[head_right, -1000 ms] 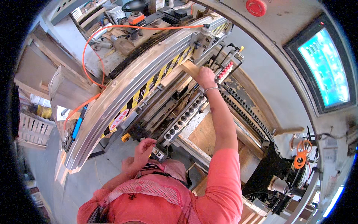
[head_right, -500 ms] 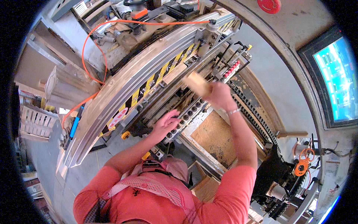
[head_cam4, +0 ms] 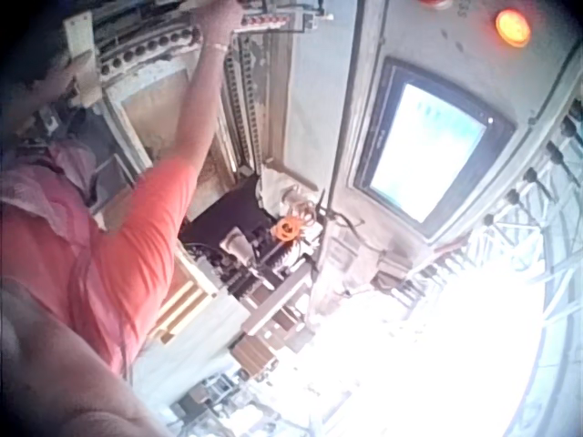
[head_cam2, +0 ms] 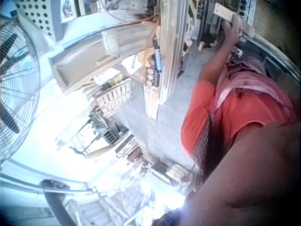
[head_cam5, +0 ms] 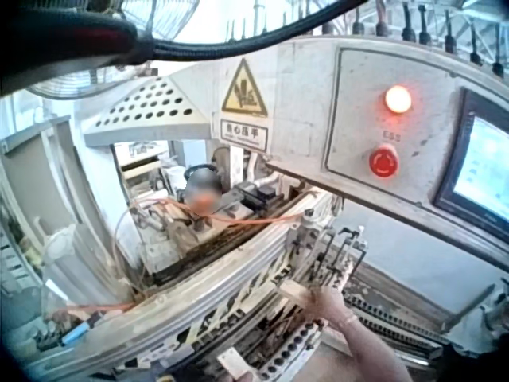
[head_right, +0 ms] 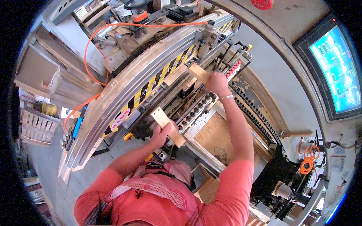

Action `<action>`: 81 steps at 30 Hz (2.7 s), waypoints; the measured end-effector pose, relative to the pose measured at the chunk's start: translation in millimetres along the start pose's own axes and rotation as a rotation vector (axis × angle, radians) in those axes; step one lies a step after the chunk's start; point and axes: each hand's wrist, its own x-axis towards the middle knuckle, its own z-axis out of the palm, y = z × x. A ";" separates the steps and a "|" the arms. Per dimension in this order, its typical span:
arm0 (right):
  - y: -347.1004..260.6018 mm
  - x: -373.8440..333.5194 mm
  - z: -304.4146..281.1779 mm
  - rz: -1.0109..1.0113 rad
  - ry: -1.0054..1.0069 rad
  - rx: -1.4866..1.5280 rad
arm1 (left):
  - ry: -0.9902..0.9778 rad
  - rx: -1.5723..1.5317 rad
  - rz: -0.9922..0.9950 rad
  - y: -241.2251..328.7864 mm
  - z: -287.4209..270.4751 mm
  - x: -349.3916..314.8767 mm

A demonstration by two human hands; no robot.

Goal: The person operates a woodworking machine to process small wooden blocks. They repeatedly place blocks into the machine's feed mechanism, activate the cycle, and then remove the processed pieces to stack them on a nearby table.

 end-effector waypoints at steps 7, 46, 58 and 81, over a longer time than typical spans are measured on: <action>5.1 67.8 41.9 0.088 -0.034 -0.133 | -0.028 0.110 0.140 14.6 -3.4 -11.8; -8.9 41.2 41.0 0.073 0.066 -0.053 | -0.053 0.091 0.026 8.0 -4.0 -8.2; -10.4 40.5 38.8 0.016 0.077 -0.070 | -0.057 0.108 0.013 11.0 -3.0 -8.1; -12.4 46.9 39.5 0.019 0.099 -0.103 | -0.049 0.066 0.031 7.8 -7.8 -5.3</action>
